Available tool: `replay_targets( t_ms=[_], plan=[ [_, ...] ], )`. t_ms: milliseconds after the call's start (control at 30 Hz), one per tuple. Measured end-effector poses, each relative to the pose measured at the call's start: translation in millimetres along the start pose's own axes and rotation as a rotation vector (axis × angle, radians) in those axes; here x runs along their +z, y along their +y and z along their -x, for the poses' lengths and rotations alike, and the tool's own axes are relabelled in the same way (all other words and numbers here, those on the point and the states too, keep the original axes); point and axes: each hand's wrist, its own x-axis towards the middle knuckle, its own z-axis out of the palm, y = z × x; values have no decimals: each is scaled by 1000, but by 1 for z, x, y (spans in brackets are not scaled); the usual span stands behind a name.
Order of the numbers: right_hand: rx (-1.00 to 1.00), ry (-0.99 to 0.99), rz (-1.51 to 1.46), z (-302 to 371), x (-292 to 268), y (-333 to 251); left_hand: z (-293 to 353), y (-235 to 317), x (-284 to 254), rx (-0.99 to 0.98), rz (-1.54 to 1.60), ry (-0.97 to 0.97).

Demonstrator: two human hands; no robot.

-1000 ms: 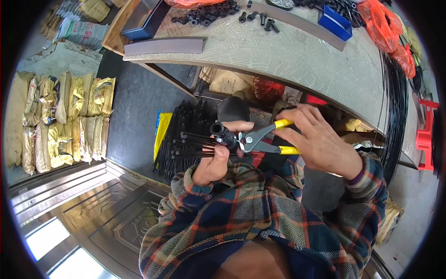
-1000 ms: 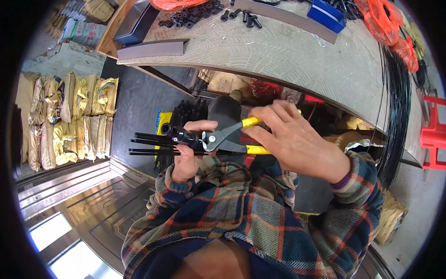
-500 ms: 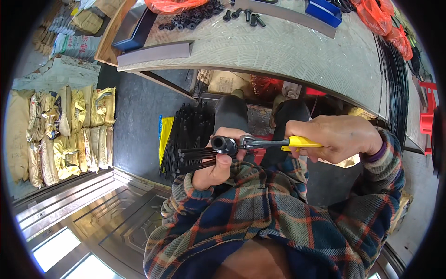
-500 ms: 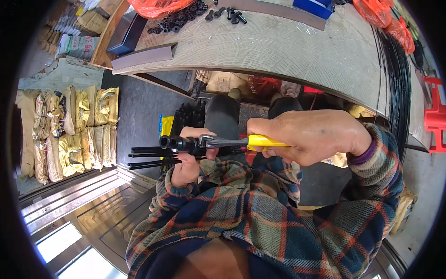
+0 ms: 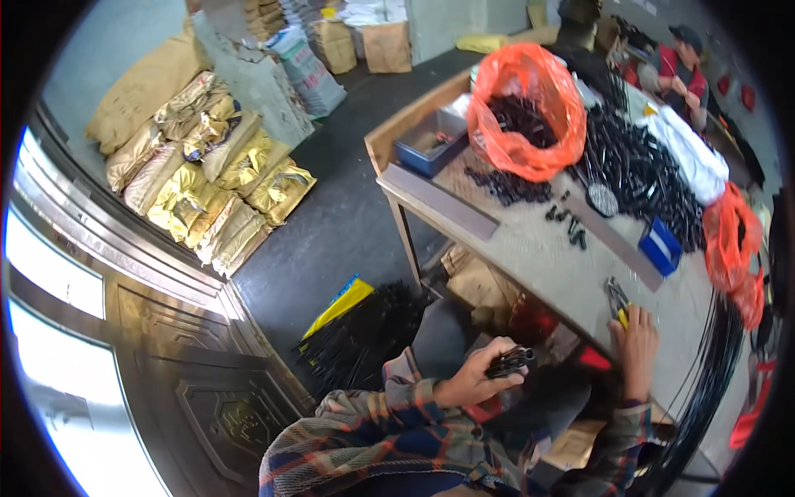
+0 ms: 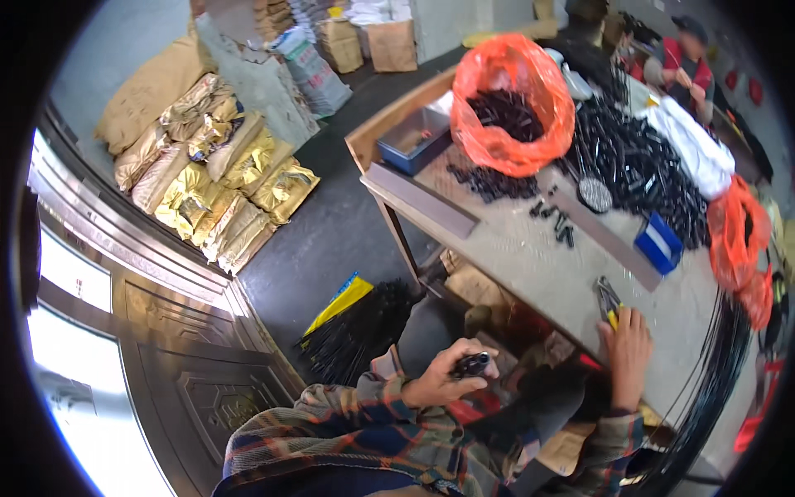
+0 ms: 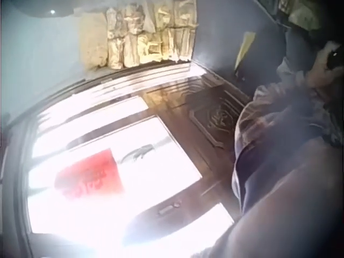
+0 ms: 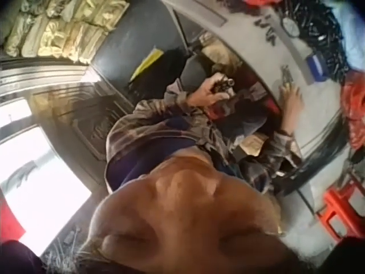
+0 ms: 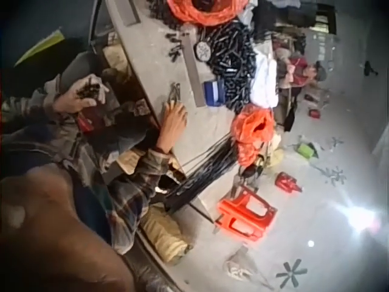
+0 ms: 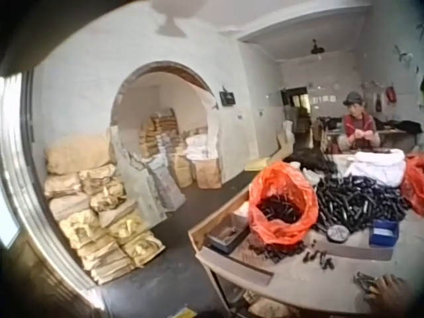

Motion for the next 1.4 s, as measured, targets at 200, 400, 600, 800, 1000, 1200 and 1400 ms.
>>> replay_targets(
  t_ms=[200,400,600,800,1000,1200,1400],
  plan=[
    [-681,26,-966,79,12,-124,-40,43,-34,374,279,509],
    [123,308,-1882,73,-2,-149,-55,-4,-41,-69,1067,729],
    [142,473,-1478,70,31,-108,-3,-52,-7,-669,12,-312],
    [162,-382,-1802,72,76,-153,-59,28,9,-91,32,-221],
    [127,-241,-1975,84,62,-151,-50,21,11,-113,-33,-278],
    [109,330,-1801,59,-6,-134,-37,21,42,33,-134,133],
    [-80,-28,-1792,52,-34,-119,-53,39,15,-273,174,-319]
  ],
)
